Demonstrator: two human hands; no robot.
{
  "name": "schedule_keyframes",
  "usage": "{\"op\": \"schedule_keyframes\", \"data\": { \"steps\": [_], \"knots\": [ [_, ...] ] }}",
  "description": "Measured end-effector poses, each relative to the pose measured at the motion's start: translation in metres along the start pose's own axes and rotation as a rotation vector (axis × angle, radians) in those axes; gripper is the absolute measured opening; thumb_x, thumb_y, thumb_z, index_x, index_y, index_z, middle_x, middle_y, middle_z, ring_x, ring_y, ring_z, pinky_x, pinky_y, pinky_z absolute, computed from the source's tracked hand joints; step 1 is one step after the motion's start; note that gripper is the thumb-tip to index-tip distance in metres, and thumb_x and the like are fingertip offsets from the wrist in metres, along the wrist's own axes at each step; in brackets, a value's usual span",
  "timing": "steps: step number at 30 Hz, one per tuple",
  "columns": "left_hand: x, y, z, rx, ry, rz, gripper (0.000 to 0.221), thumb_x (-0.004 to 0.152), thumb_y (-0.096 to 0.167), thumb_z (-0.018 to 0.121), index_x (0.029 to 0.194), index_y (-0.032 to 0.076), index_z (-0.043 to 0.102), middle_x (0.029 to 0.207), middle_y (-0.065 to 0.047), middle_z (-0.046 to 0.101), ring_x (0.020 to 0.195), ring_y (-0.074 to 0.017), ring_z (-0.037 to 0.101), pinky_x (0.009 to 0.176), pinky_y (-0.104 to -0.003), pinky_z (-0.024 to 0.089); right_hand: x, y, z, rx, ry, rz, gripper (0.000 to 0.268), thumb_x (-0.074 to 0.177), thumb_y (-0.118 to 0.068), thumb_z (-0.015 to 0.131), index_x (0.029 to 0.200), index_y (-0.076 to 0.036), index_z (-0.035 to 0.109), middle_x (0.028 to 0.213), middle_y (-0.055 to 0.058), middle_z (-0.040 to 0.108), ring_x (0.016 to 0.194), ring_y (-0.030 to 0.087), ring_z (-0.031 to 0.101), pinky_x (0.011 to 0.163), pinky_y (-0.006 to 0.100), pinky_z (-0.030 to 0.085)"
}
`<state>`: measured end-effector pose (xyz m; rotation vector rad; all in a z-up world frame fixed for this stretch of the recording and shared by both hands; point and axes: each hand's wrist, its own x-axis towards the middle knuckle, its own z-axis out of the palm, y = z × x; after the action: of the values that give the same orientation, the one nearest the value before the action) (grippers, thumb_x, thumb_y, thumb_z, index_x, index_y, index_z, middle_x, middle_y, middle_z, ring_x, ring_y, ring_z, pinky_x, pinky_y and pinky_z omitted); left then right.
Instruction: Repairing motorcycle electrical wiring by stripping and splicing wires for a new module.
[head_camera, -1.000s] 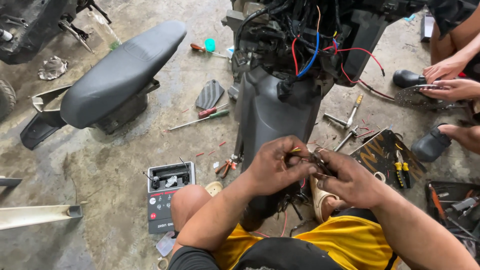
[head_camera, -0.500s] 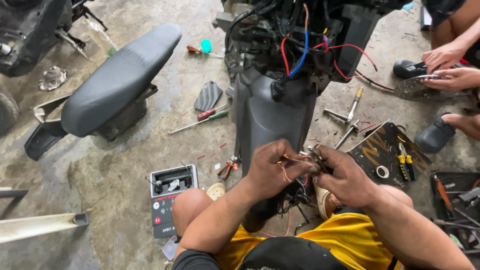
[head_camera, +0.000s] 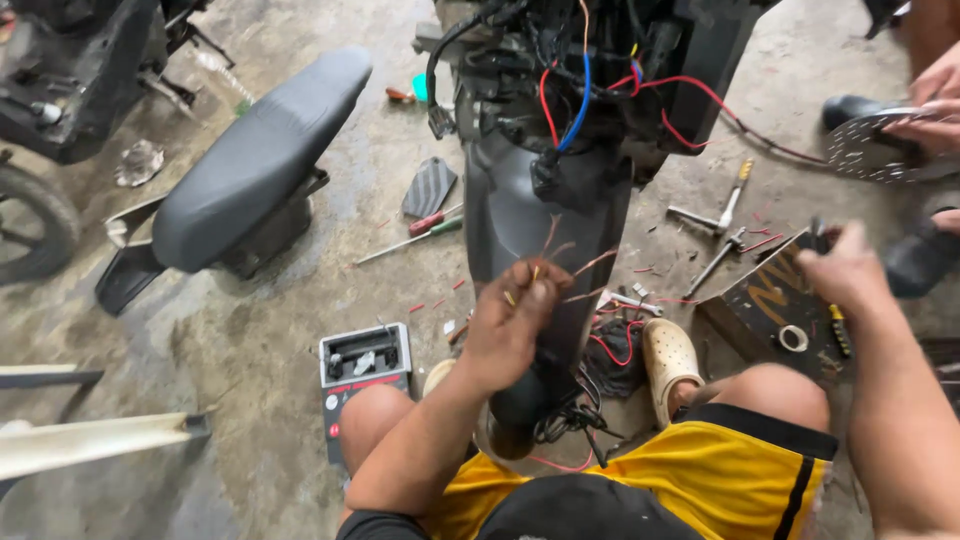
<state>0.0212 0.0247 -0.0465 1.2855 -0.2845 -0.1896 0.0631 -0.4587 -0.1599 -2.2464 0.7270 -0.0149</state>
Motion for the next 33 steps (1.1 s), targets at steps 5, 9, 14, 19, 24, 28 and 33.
{"op": "schedule_keyframes", "data": {
  "steps": [5,9,14,19,24,28,33],
  "knots": [
    [0.005,-0.001,0.012,-0.053,0.149,-0.097,0.019,0.109,0.025,0.058,0.106,0.01,0.069,0.069,0.008,0.044,0.059,-0.0034,0.04,0.053,-0.02,0.033,0.077,0.203,0.071,-0.728,-0.167,0.073,0.059,0.093,-0.031,0.073,0.135,0.008,0.06,0.132,0.043,0.074,0.119,0.059,0.072,0.096,0.061,0.056],
    [0.017,0.008,0.02,-0.022,0.148,-0.011,0.011,0.108,0.026,0.063,0.105,0.015,0.065,0.072,0.007,0.049,0.061,-0.0041,0.042,0.053,-0.022,0.032,0.089,0.207,0.078,-0.736,-0.099,0.122,0.058,0.096,-0.034,0.066,0.138,0.005,0.074,0.139,0.038,0.074,0.126,0.055,0.068,0.096,0.062,0.055],
    [0.031,0.022,0.028,-0.209,0.142,-0.017,0.009,0.108,0.022,0.062,0.108,0.013,0.063,0.076,0.005,0.051,0.062,-0.0052,0.04,0.053,-0.022,0.03,0.078,0.08,0.07,-0.435,-0.066,-0.197,0.045,0.106,-0.047,0.07,0.13,-0.013,0.086,0.123,0.019,0.085,0.119,0.039,0.075,0.093,0.046,0.052],
    [0.02,0.048,0.043,0.051,0.058,0.144,0.016,0.11,0.027,0.057,0.11,0.012,0.062,0.077,0.005,0.051,0.064,-0.0065,0.046,0.058,-0.023,0.04,-0.146,-0.174,-0.018,0.046,-0.289,-1.008,0.027,0.088,-0.02,0.082,0.113,-0.01,0.08,0.105,0.005,0.082,0.091,0.016,0.076,0.085,0.03,0.056],
    [0.007,0.049,0.036,0.347,0.05,0.274,0.02,0.108,0.027,0.059,0.11,0.009,0.07,0.09,-0.007,0.067,0.086,-0.0188,0.064,0.083,-0.035,0.053,-0.201,-0.224,0.039,0.583,-0.47,-0.859,0.028,0.093,-0.008,0.075,0.119,0.002,0.075,0.1,0.009,0.078,0.089,0.014,0.074,0.081,0.03,0.064],
    [-0.001,0.044,0.022,0.183,0.003,0.31,0.021,0.109,0.018,0.063,0.111,0.0,0.072,0.084,-0.017,0.066,0.083,-0.0232,0.064,0.078,-0.038,0.055,-0.219,-0.246,0.054,0.775,-0.274,-1.057,0.004,0.095,0.005,0.073,0.092,0.008,0.075,0.078,0.015,0.072,0.065,0.02,0.069,0.066,0.032,0.06],
    [-0.003,0.038,0.01,0.145,-0.023,0.221,0.021,0.107,0.022,0.066,0.108,0.003,0.074,0.078,-0.016,0.067,0.073,-0.0229,0.066,0.069,-0.038,0.055,-0.23,-0.252,0.056,0.652,-0.135,-1.137,0.008,0.094,0.003,0.076,0.086,0.006,0.075,0.073,0.014,0.071,0.062,0.021,0.067,0.066,0.032,0.058]
  ]
}}
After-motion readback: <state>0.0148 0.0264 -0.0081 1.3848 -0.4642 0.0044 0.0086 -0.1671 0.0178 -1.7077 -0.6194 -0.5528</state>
